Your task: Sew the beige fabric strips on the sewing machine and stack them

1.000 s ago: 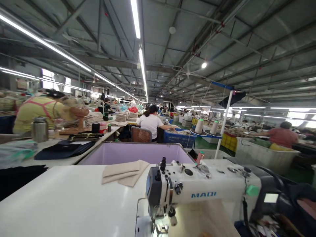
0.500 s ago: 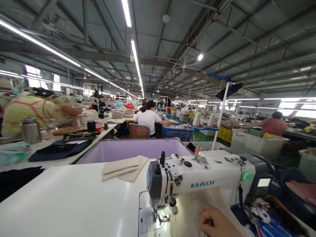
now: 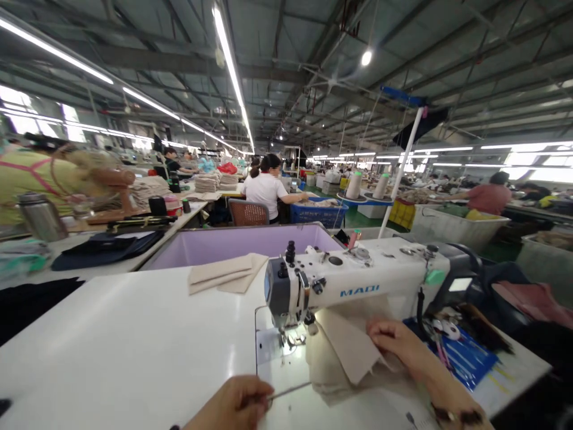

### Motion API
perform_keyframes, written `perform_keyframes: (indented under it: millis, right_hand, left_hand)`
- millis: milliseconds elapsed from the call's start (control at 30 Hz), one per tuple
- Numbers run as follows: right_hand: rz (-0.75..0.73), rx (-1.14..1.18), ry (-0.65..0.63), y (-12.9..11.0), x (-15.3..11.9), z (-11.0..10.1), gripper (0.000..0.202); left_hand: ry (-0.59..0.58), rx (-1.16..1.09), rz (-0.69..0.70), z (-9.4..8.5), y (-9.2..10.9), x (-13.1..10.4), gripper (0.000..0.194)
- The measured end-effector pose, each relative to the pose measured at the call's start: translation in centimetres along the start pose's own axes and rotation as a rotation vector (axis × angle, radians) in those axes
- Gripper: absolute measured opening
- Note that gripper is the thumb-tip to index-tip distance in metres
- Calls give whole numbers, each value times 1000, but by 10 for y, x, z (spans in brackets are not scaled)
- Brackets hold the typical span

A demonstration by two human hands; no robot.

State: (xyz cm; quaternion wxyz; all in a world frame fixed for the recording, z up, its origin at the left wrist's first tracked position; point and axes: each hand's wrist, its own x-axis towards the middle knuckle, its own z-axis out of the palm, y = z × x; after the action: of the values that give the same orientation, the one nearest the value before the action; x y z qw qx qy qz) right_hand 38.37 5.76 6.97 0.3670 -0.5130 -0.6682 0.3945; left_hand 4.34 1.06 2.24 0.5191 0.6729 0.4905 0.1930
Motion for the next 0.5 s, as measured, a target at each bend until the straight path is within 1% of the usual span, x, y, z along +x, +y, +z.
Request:
perform_keyframes:
  millis: [33,100,167,233,300,367,433,500]
  right_hand:
    - [27,123,-16,0,-1,-1,17]
    - [91,176,-9,1,-5,-4,17]
    - [124,206,-6,-1,-13,-7,18]
    - [114,252,-4,-8,-25,-9,19]
    - [70,275,-30,-19,-39,-9,18]
    - [21,235,-82,-30,-51,-6,18]
    - [-4,170,-115,-36,-58,0,17]
    - [-13,134,-127,-37,-61,7,15]
  left_hand:
    - [-21,-27,-12,0,-2,1,38]
    - [-45,-74,-18,0,-8,3,39]
    - [-59,-84,-13,0,-12,5,38]
    - [-63,-6,5,-1,-13,4,32]
    - [-19,187,83,0,-8,2,27]
    - [101,434,235,4,0,1,28]
    - [282,646,429,12,12,0,28]
    - [450,804,625,24,29,1,26]
